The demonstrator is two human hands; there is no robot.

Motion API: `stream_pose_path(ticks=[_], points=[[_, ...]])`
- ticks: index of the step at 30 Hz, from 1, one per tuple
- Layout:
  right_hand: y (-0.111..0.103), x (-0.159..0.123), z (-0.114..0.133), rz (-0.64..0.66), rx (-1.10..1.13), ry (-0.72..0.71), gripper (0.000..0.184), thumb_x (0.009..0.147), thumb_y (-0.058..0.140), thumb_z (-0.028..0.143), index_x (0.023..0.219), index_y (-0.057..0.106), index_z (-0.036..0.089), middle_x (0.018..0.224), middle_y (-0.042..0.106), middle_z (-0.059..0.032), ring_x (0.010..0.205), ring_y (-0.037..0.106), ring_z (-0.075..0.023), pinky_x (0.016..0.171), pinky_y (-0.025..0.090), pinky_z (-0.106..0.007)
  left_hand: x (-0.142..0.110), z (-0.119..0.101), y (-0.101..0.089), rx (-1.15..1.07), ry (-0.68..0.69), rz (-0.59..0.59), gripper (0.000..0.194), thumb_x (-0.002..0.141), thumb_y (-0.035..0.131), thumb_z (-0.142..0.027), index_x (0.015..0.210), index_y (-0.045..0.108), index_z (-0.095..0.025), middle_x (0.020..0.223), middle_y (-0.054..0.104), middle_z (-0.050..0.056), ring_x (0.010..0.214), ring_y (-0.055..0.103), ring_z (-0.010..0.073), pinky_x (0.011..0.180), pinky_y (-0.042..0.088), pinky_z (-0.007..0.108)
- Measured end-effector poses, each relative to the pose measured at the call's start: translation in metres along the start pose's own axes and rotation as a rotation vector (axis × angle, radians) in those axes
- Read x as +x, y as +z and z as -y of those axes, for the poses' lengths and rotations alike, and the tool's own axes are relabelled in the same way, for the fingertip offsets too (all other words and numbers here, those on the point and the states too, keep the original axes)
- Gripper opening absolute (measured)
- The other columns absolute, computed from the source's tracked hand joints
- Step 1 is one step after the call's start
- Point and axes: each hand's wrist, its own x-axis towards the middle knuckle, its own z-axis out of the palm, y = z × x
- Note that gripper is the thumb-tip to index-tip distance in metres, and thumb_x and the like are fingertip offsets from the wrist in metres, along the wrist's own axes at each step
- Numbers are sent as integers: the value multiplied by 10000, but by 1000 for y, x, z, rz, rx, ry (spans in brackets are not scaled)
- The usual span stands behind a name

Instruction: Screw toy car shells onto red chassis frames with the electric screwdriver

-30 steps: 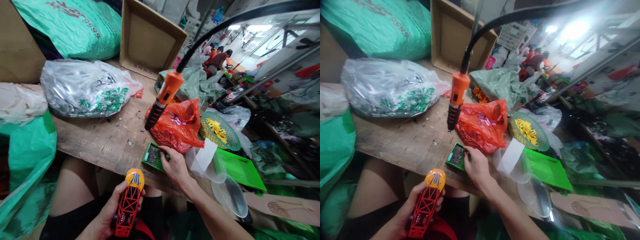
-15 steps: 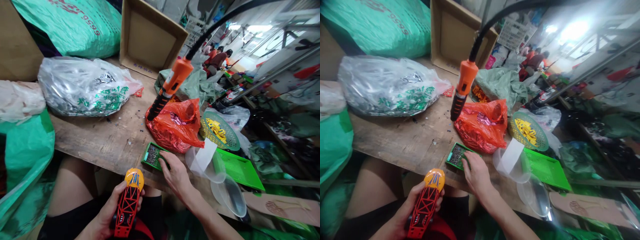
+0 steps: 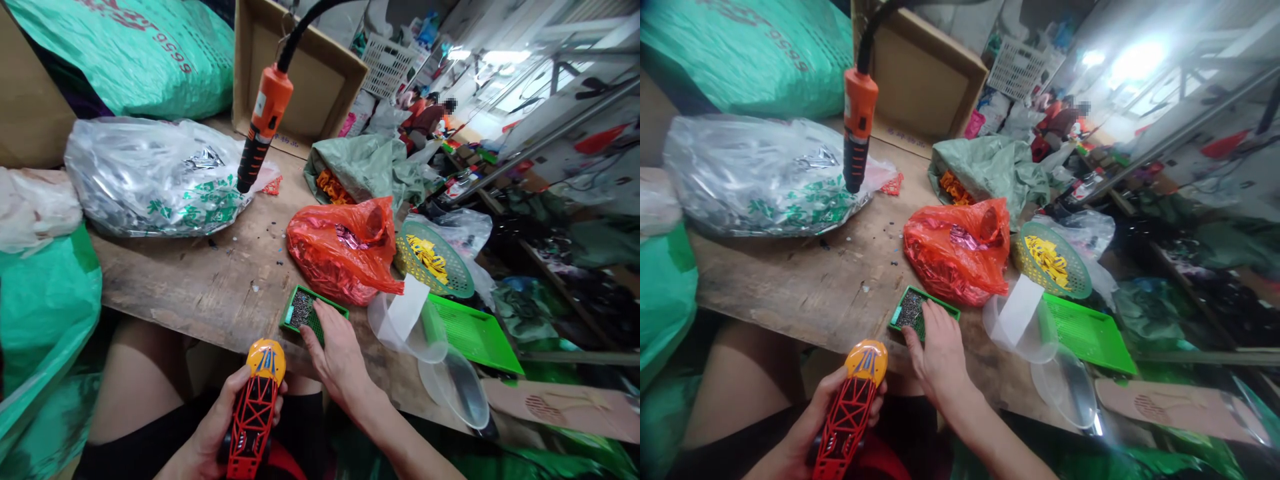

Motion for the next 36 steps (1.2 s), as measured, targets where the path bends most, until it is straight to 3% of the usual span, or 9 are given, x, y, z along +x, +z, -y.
stream_pose_path(ticks=[4, 17, 23, 29, 36], points=[[2, -2, 1, 21, 0, -34, 550, 1074, 393, 460, 1364, 605, 43, 1406, 642, -241, 1294, 628, -369, 1052, 535, -586, 0, 1, -1, 1, -7, 6, 650, 651, 844, -667, 888, 803, -63, 684, 717, 73, 622, 646, 156, 610, 541, 220], [-4, -23, 11, 82, 48, -78, 541, 1070, 423, 420, 1517, 466, 118, 1509, 566, -203, 1405, 542, -348, 1129, 472, -612, 0, 2, -2, -11, -25, -17, 692, 627, 860, -672, 908, 796, -43, 685, 723, 86, 615, 645, 166, 545, 516, 228], [-4, -27, 8, 65, 59, -60, 528, 1051, 476, 389, 1533, 462, 174, 1479, 601, -181, 1384, 566, -343, 1129, 474, -608, -1, 0, 0, -11, -26, -35, 677, 598, 886, -652, 891, 799, -48, 664, 711, 75, 608, 639, 164, 551, 523, 223], [-19, -9, -5, -37, 126, 17, 448, 1051, 482, 399, 1410, 583, 151, 1376, 676, -186, 1270, 654, -322, 1082, 535, -564, 0, 0, -2, -12, -16, -4, 661, 626, 871, -648, 891, 801, -45, 672, 717, 82, 620, 648, 165, 623, 549, 229], [-18, -1, -9, -9, 248, 79, 321, 1043, 491, 304, 1263, 692, 184, 1263, 747, -132, 1183, 712, -269, 1035, 590, -467, 1, 3, -7, -21, -13, 27, 626, 704, 827, -630, 906, 803, -38, 699, 723, 94, 637, 656, 164, 654, 552, 230]])
